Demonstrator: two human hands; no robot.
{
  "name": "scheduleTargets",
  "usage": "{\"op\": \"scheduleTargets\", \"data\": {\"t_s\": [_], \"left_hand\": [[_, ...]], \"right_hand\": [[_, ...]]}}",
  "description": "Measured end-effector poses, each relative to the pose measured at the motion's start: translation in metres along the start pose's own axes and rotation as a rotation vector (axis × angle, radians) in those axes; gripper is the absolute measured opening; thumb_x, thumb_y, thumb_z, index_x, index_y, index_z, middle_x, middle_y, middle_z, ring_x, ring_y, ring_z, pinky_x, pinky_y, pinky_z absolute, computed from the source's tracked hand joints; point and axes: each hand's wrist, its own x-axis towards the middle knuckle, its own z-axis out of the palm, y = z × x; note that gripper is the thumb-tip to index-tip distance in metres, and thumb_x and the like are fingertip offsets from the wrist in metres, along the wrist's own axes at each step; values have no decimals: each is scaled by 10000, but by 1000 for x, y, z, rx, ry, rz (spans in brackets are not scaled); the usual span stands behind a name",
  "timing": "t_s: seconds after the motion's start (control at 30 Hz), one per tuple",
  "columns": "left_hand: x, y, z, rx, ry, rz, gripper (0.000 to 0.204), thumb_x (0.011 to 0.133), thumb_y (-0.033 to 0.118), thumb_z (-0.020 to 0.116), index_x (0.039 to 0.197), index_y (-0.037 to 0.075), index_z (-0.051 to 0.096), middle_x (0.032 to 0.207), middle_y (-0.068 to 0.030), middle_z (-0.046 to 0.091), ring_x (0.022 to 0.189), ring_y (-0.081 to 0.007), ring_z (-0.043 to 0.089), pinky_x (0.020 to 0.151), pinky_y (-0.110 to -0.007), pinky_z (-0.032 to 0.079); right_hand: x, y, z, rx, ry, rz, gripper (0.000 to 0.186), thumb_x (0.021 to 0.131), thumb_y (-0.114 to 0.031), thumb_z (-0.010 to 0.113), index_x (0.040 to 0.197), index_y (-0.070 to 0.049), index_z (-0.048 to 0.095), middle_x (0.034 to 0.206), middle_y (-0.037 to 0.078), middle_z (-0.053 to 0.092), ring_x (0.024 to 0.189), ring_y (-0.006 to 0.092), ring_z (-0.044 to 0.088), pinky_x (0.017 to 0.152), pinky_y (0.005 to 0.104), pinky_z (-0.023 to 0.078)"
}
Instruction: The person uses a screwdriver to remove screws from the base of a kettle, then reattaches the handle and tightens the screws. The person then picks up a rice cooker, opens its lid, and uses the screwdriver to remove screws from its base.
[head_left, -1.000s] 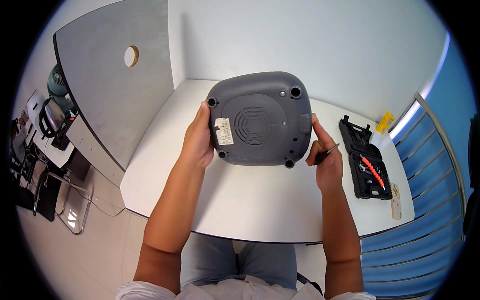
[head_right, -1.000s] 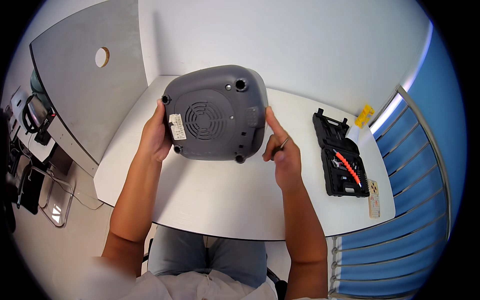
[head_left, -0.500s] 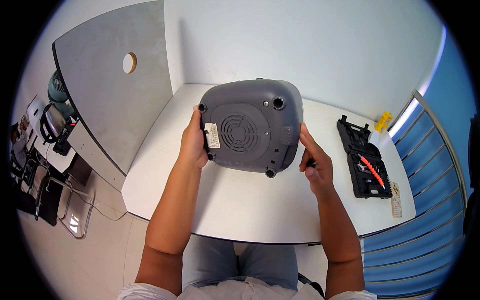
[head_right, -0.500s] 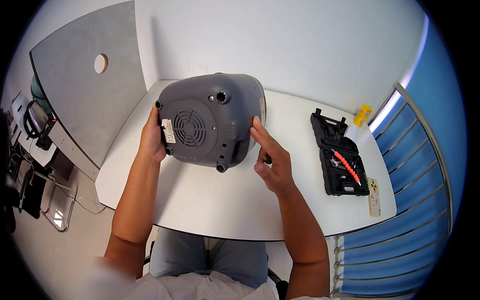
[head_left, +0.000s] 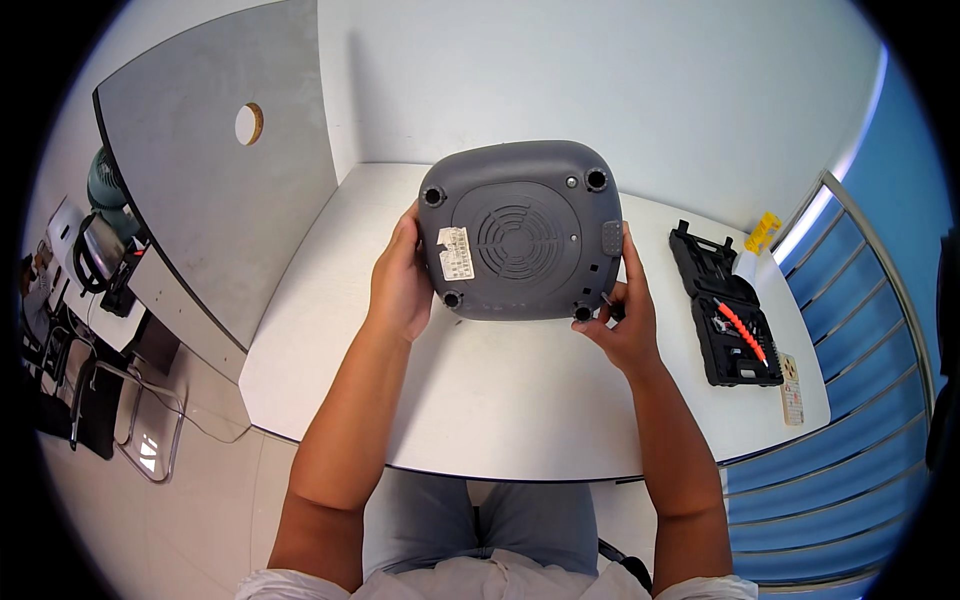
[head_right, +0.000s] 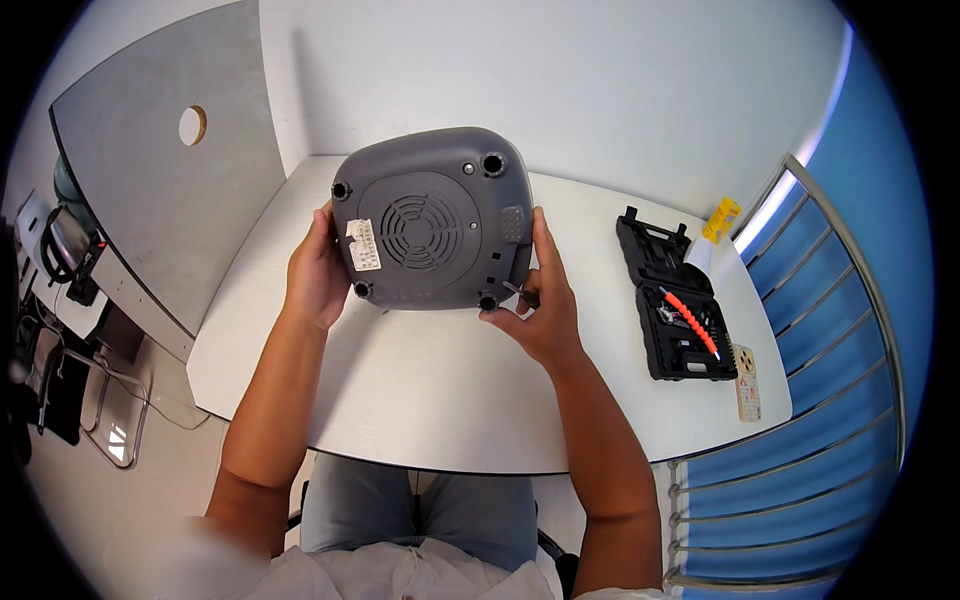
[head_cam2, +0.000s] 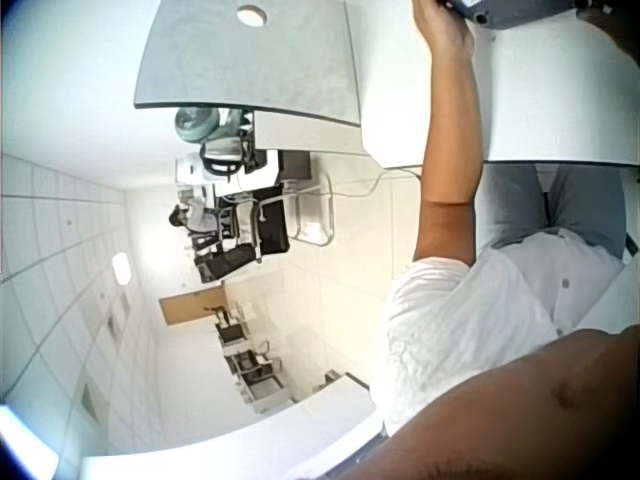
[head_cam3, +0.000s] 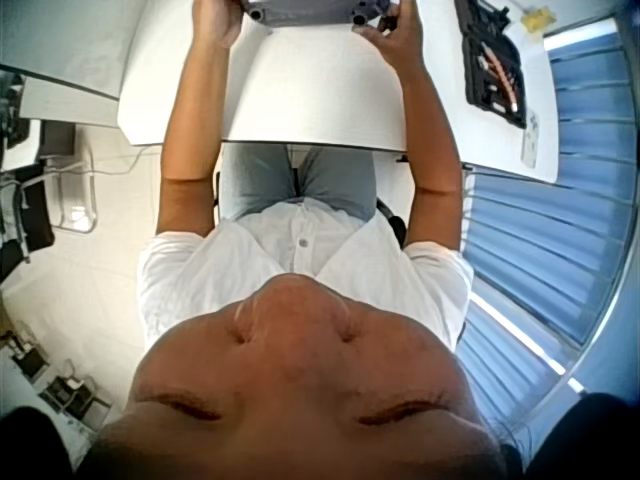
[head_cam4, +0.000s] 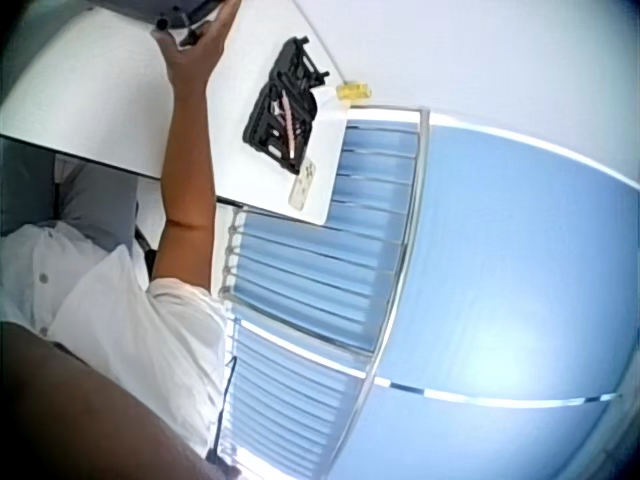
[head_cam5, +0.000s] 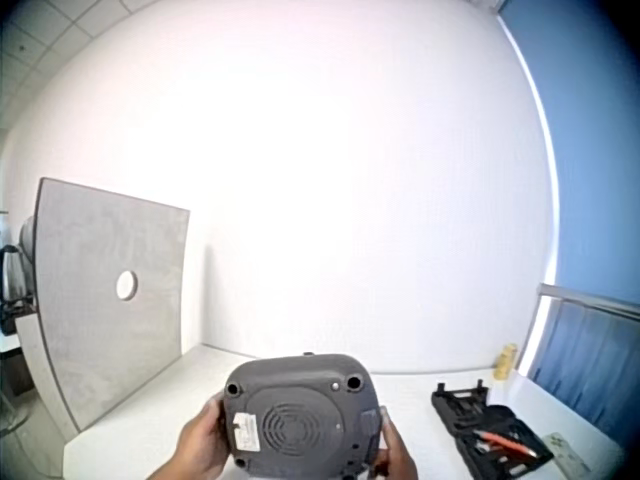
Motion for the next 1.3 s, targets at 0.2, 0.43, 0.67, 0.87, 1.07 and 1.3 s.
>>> {"op": "scheduleTargets", "data": {"t_s": [0.2,0.43,0.67,0.87,1.07,1.3], "left_hand": [[8,-12,-6,281,-89,114,524,1003,368,273,1465,126,213,1471,-54,298,1326,-188,317,1073,-360,278],[-3,-12,11,428,-44,134,537,998,333,317,1482,168,150,1518,-53,202,1369,-199,236,1076,-344,256],[5,-26,-4,338,9,-43,618,958,474,363,1471,182,179,1453,-46,305,1307,-211,340,983,-476,378],[6,-30,-7,307,-48,-117,769,881,550,471,1466,157,161,1430,-71,317,1283,-238,366,952,-499,411],[0,-23,3,393,-37,-112,779,867,437,537,1466,141,135,1449,-98,261,1312,-252,321,954,-507,418],[-2,-20,4,383,-45,-105,757,869,393,541,1461,133,148,1450,-103,255,1317,-257,313,967,-506,413]], "right_hand": [[1,15,-3,-73,29,-4,1136,532,-94,835,1461,-64,183,1383,114,439,536,72,396,493,190,384],[2,24,-11,-62,32,89,1130,561,-104,822,1471,-76,153,1385,133,448,546,60,381,512,194,370],[5,12,-8,-57,23,160,1139,579,-62,785,1485,-111,96,1395,182,424,623,71,475,597,203,428],[5,20,-13,-34,-4,196,1109,615,-94,753,1488,-125,69,1408,215,391,782,131,593,695,245,478],[6,29,-14,65,0,195,1084,632,-79,743,1485,-129,75,1427,238,345,820,147,624,645,237,479],[4,24,-13,72,-13,190,1086,618,-65,763,1476,-130,100,1417,230,364,717,95,586,573,208,448]]}}
